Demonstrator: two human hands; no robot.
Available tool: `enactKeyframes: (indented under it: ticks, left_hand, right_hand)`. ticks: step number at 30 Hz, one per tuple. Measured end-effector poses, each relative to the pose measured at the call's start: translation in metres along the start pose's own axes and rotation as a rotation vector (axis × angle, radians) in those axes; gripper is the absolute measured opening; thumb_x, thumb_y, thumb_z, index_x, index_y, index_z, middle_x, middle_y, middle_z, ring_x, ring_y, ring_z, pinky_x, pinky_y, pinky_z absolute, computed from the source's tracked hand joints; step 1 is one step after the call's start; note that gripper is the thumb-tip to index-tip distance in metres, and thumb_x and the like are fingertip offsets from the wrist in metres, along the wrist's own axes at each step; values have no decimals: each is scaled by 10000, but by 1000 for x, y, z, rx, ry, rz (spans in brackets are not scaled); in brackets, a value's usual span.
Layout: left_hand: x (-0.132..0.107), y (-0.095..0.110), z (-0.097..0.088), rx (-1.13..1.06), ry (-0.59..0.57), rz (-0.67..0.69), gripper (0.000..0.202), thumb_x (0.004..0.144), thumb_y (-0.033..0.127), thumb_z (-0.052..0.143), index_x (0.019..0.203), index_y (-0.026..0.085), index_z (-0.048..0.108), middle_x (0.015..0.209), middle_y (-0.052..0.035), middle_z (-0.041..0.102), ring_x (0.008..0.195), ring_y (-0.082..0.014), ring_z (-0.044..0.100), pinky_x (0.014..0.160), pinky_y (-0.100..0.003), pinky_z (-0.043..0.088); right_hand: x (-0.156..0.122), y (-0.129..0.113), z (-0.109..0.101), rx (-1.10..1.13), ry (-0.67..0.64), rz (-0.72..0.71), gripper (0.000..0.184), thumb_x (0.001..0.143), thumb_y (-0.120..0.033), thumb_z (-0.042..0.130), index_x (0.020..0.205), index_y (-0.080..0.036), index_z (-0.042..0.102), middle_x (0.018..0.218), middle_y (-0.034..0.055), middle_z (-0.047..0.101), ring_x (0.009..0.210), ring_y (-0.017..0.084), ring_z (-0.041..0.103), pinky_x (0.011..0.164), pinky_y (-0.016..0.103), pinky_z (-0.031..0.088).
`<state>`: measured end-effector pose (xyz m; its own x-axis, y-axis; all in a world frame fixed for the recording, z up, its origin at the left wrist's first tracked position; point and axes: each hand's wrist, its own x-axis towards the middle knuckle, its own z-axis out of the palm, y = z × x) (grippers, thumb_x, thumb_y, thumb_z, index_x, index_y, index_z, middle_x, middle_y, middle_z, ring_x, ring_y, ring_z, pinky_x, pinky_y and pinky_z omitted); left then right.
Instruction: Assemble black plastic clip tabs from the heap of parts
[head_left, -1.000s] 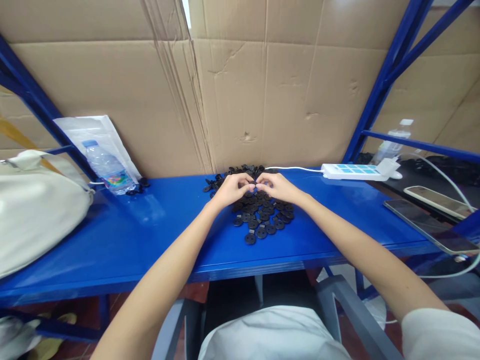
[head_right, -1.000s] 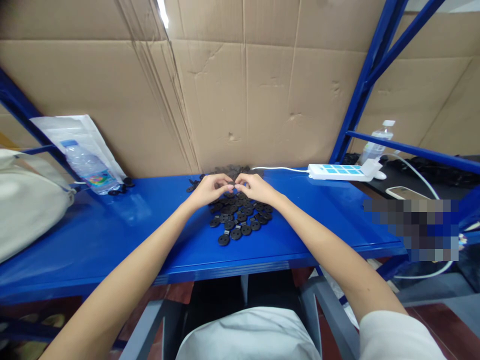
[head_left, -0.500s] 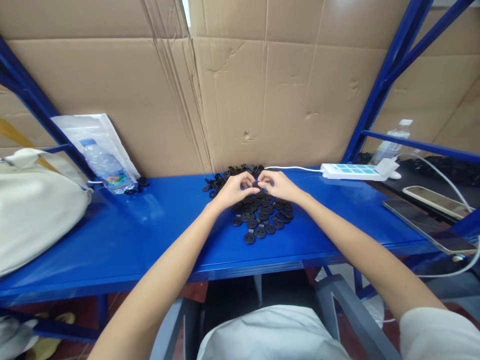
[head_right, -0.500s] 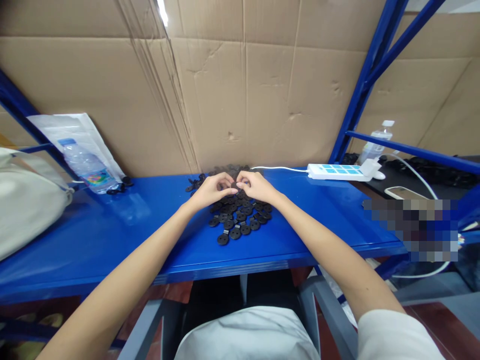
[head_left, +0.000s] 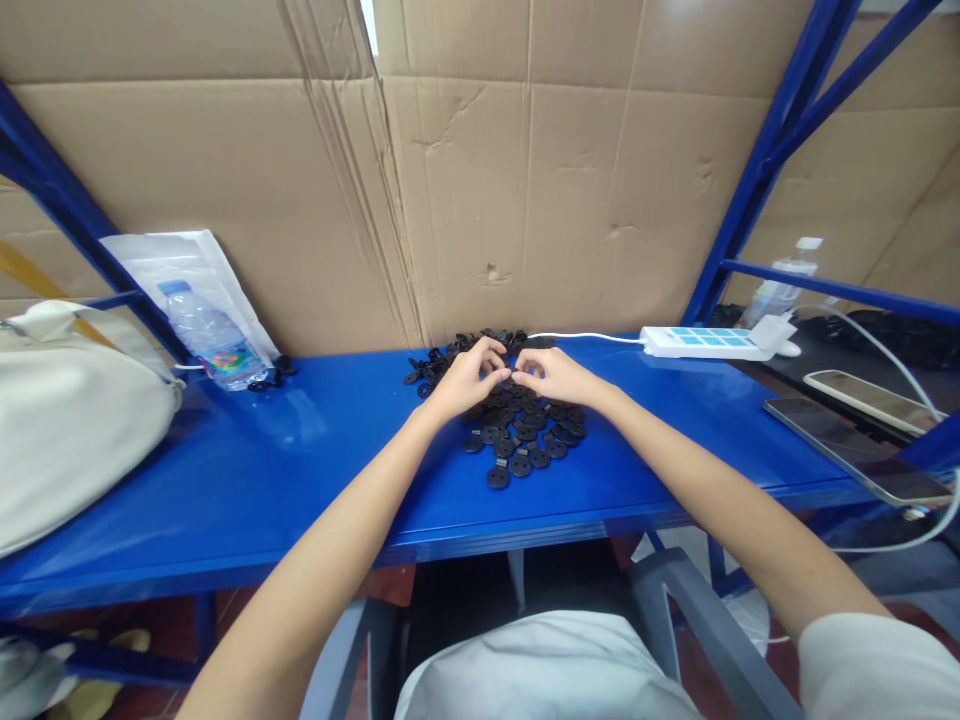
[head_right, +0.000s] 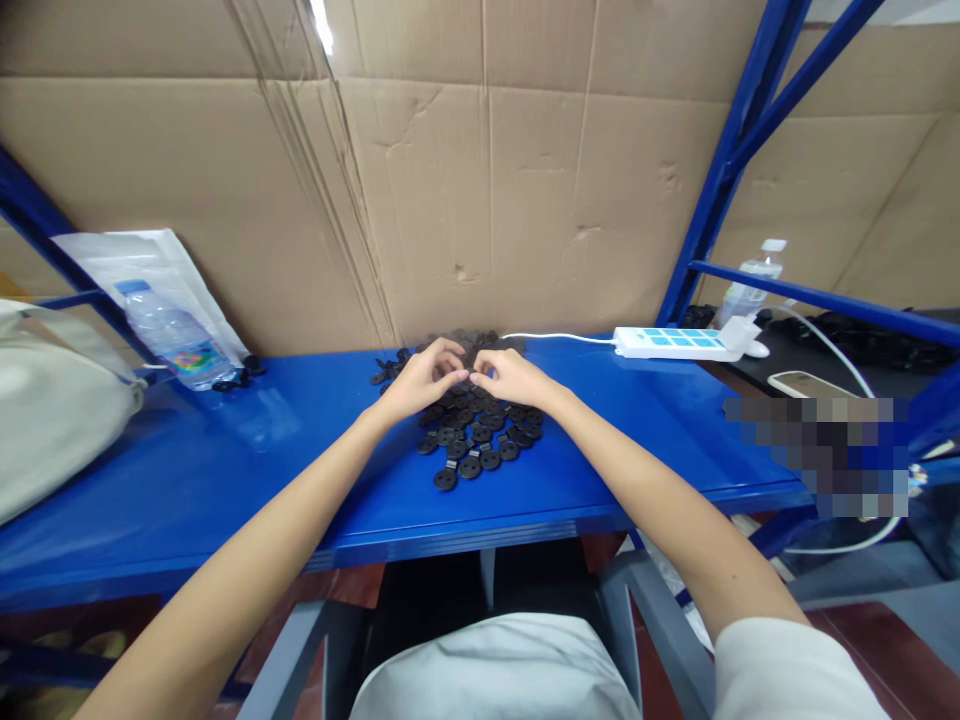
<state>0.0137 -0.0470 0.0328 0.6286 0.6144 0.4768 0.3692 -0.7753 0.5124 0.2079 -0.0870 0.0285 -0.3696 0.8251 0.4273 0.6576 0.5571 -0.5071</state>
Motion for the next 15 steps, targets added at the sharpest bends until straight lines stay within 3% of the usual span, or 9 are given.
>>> enactKeyframes:
  ticks: [6, 11, 15]
  left_hand:
    - [1, 3, 0, 17, 11, 9, 178, 852, 253, 599, 1001, 162, 563, 829, -23, 663, 721, -112, 605, 657, -227, 465]
    - [1, 2, -2, 29, 6, 19, 195, 829, 235, 628, 1005, 166, 579, 829, -17, 670, 716, -111, 607, 656, -228, 460]
    - [1, 4, -4, 27, -11, 3, 195, 805, 216, 658, 975, 170, 575, 748, 2, 682, 656, -106, 604, 648, -230, 448]
  right_hand:
    - [0, 0, 2, 2, -56, 22, 127, 860, -204, 569, 766, -148, 631, 660, 10, 654, 591, 124, 573, 626, 240, 392]
    - [0, 0, 1, -10, 5, 40, 133, 856, -169, 546, 774, -152, 650, 662, 14, 658, 605, 128, 573, 621, 240, 386]
    - [0, 0, 4, 31, 49, -3, 117, 846, -198, 565, 901, -147, 654, 719, 20, 669, 585, 122, 568, 604, 237, 402]
